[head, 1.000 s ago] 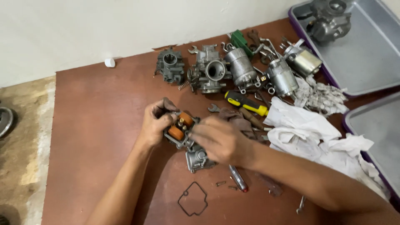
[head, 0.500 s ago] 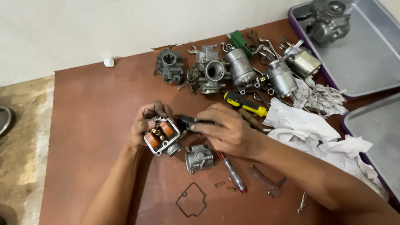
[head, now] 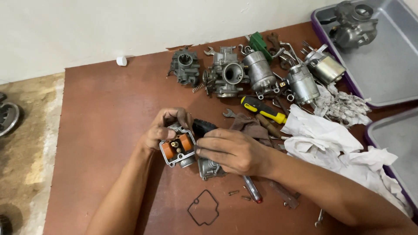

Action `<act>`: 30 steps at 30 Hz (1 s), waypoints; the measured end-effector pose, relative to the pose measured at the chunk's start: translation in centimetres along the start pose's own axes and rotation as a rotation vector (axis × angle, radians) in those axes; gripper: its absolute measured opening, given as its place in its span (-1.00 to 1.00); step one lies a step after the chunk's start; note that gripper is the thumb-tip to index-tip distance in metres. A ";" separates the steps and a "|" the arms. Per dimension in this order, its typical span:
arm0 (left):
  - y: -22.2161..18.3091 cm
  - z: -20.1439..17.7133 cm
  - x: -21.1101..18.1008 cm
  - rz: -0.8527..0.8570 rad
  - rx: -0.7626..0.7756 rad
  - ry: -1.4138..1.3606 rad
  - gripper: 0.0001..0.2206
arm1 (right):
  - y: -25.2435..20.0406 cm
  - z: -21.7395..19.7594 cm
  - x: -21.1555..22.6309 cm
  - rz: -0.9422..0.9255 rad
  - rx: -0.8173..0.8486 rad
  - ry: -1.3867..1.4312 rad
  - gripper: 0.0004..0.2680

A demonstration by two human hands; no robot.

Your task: Disassembling and inspecting the internal components of a motorcycle carburetor.

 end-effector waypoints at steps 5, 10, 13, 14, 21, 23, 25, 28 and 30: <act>-0.2 0.3 0.0 -0.007 0.003 0.040 -0.54 | -1.1 0.4 -1.0 0.004 0.040 -0.030 -0.79; -0.2 0.6 -0.1 -0.021 0.013 0.093 -0.53 | -2.4 0.9 -2.0 0.008 0.085 -0.074 -0.83; 0.0 1.1 0.1 -0.033 0.024 0.123 -0.52 | -3.1 0.7 -2.4 0.017 0.115 -0.107 -0.85; 0.0 1.1 -0.1 -0.038 0.030 0.143 -0.51 | -3.1 0.7 -2.5 0.017 0.128 -0.123 -0.86; 0.3 1.3 -1.1 -0.057 -0.114 0.082 -0.52 | 0.9 -3.9 1.1 0.458 0.509 -0.038 -0.91; 0.3 1.1 -0.9 -0.053 -0.121 0.095 -0.52 | -0.5 -2.8 1.8 0.505 0.613 0.000 -0.90; 0.4 1.0 -1.3 -0.051 -0.126 0.108 -0.52 | -0.7 -2.1 2.6 0.552 0.714 0.037 -0.88; 0.2 1.1 -1.3 -0.127 -0.037 0.027 -0.73 | 0.0 -1.6 2.9 0.559 0.847 -0.124 -0.85; -0.2 0.4 0.3 -0.003 -0.139 0.159 -0.53 | -0.2 -1.6 1.4 0.476 0.442 -0.149 -0.83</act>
Point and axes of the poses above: each hand's wrist, its own y-axis towards the middle knuckle, its own z-axis out of the palm, x = y × z, the point moved 2 cm from there along y, towards the middle knuckle, and after that the axes turned 7 degrees about z, right-handed, at the moved point
